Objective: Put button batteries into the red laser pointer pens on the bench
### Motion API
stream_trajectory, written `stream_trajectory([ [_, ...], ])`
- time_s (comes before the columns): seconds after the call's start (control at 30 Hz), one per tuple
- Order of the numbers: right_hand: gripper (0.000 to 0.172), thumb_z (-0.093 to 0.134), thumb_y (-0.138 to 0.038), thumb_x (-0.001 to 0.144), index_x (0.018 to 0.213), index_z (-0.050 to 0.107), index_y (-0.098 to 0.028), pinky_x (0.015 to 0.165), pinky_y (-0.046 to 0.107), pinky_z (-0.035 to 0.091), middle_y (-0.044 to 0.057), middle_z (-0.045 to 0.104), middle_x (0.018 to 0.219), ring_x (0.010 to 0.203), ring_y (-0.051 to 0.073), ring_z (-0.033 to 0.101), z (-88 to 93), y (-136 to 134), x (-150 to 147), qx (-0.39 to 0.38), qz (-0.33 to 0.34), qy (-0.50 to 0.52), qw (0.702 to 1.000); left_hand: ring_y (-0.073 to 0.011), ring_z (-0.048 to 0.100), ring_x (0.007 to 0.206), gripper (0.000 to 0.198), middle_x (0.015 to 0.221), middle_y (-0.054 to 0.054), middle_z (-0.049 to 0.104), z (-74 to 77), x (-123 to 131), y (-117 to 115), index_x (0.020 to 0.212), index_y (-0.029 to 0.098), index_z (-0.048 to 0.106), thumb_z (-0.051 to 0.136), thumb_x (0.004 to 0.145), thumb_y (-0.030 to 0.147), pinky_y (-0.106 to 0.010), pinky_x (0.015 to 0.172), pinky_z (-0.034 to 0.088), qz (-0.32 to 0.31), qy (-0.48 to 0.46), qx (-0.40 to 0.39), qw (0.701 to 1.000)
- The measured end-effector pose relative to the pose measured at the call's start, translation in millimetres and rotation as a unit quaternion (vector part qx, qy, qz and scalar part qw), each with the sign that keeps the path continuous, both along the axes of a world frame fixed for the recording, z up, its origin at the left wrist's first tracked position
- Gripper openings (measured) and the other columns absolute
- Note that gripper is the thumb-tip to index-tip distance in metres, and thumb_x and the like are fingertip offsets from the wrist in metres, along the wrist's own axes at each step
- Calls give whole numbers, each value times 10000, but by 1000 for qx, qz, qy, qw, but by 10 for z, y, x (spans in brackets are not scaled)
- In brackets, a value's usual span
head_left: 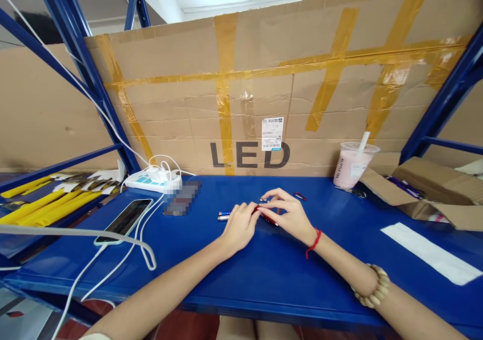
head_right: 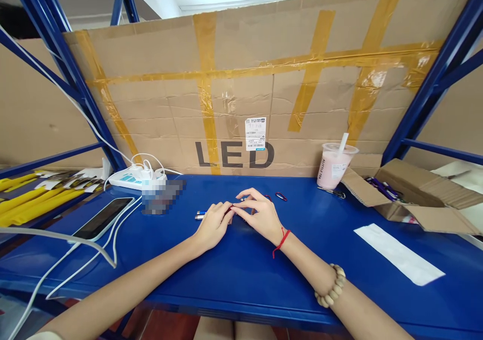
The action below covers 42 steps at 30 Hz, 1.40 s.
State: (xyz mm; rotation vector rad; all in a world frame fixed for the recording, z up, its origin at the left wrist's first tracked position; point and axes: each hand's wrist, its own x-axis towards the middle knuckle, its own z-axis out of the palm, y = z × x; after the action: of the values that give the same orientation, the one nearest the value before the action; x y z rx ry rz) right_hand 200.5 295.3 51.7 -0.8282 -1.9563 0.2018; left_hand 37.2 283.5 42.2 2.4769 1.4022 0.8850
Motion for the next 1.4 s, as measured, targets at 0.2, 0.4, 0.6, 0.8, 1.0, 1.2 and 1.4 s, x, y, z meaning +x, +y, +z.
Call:
stream_trajectory([
  [0.2,209,553,-384,791,784,686,-223,462,144,415,14,573,1002,634,32,541,1,-6,15,-49,-10,-26,998,-176,487,754,257,769,-16,568,-7,-1,-1,824,176,463,254,941,270,-316,715,333,-9,21,16,1000],
  [0.4,274,430,-370,862,902,660,-226,539,148,418,7,614,922,722,62,569,29,104,118,-79,-117,-48,989,-178,497,782,227,793,-8,596,6,3,14,906,188,480,284,938,298,-317,739,323,38,17,15,999],
  [0.6,273,474,-297,833,1055,622,-237,829,279,443,20,587,1058,972,152,528,-146,303,283,-115,-198,-201,952,-168,502,775,245,802,-12,579,48,12,-21,935,189,464,245,943,300,-316,759,327,26,-9,-20,999],
  [0.8,254,465,-325,842,1014,646,-281,925,408,346,25,543,1147,1079,199,466,-195,317,284,-131,-210,-255,935,-166,503,801,237,778,-4,563,43,20,-41,1024,199,447,248,940,295,-316,785,332,10,-43,-40,998],
  [1.0,173,533,-356,802,839,690,-295,932,404,317,4,568,1091,1043,186,487,-153,300,273,-131,-206,-232,942,-167,505,818,241,767,-2,561,43,19,-75,1053,206,443,253,936,298,-330,819,329,4,-54,-55,997],
  [1.2,139,562,-336,788,764,694,-299,932,399,316,-12,574,1083,1050,185,490,-153,330,287,-142,-183,-223,947,-179,506,844,249,771,-9,560,75,26,-101,1042,213,456,255,933,310,-348,832,332,0,-44,-71,997],
  [1.4,115,620,-377,738,745,673,-274,899,395,333,-9,590,977,953,164,517,-159,330,305,-157,-183,-199,950,-190,508,875,256,835,-29,573,70,33,-99,1051,211,445,240,932,306,-382,862,336,6,-35,-71,997],
])
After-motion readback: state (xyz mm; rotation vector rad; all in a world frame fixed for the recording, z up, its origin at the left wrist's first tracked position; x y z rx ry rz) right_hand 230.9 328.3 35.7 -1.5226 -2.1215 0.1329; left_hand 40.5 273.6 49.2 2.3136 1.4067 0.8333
